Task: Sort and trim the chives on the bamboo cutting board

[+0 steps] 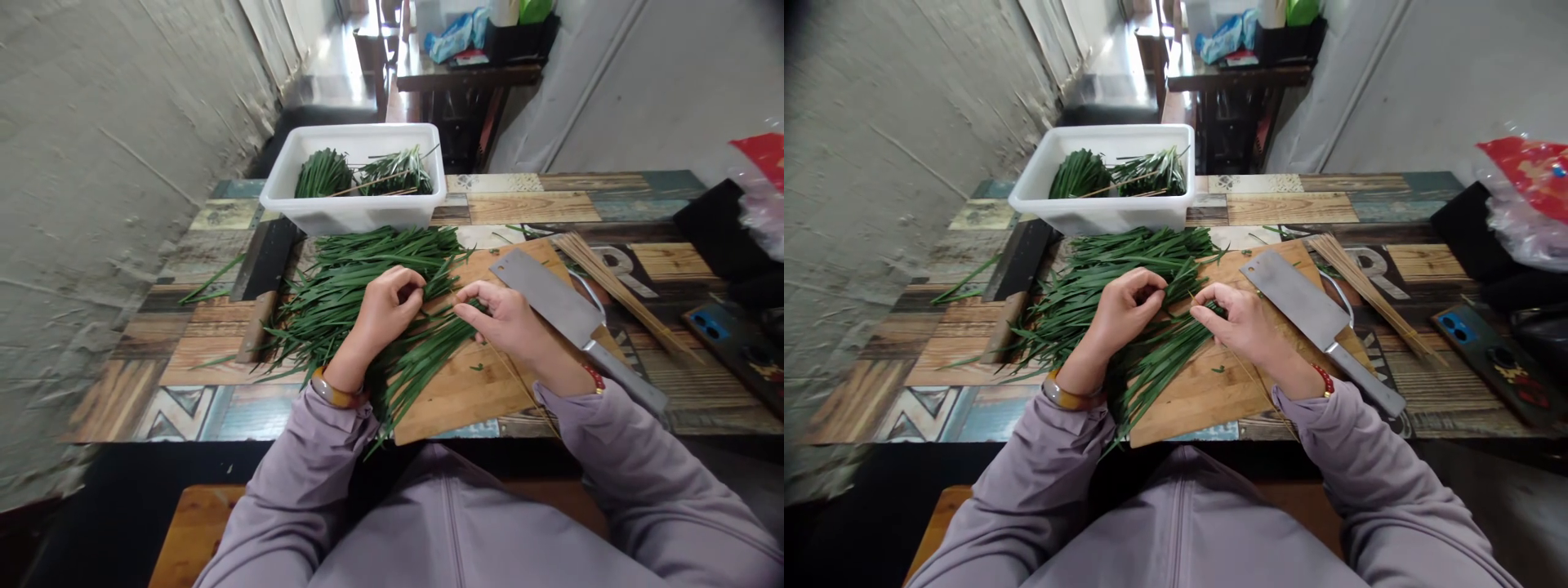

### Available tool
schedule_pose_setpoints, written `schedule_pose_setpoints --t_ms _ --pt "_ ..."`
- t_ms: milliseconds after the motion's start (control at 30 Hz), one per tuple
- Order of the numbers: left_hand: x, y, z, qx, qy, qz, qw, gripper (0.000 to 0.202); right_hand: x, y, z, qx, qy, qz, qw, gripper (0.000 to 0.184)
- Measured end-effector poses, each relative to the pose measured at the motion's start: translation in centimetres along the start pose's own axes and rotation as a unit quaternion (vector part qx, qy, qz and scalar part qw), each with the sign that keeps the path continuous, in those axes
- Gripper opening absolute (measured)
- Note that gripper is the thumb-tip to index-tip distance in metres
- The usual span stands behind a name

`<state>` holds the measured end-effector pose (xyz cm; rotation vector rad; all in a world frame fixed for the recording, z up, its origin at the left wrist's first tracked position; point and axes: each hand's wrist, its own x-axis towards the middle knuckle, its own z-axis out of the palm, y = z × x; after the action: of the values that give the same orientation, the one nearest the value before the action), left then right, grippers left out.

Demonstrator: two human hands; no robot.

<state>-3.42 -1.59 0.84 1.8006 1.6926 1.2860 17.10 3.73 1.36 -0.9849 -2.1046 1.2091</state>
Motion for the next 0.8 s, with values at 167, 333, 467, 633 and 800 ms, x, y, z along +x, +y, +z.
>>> schedule_pose_setpoints --t_ms 167,333,467,633,800 --pt "-0.1 0.2 0.2 -0.167 -0.017 -0.097 0.981 0.014 0.1 -0.3 0.2 -0.015 0.053 -0.031 0.998 0.015" --pt "0.0 1.2 0.1 -0.202 -0.031 -0.127 0.971 0.018 0.1 -0.6 0.4 -0.009 0.08 -0.051 0.995 0.017" --pt "0.0 2.1 0.1 -0.194 -0.051 -0.138 0.97 0.015 0.2 -0.6 0.3 -0.007 0.095 -0.066 0.993 0.017" --pt "-0.1 2.2 0.5 -0.21 -0.06 -0.151 0.964 0.018 0.5 -0.3 0.3 -0.006 0.093 -0.083 0.992 0.018" --pt "-0.2 1.9 0.6 -0.209 -0.057 -0.154 0.964 0.021 0.5 -0.2 0.4 -0.009 0.084 -0.083 0.993 0.018"
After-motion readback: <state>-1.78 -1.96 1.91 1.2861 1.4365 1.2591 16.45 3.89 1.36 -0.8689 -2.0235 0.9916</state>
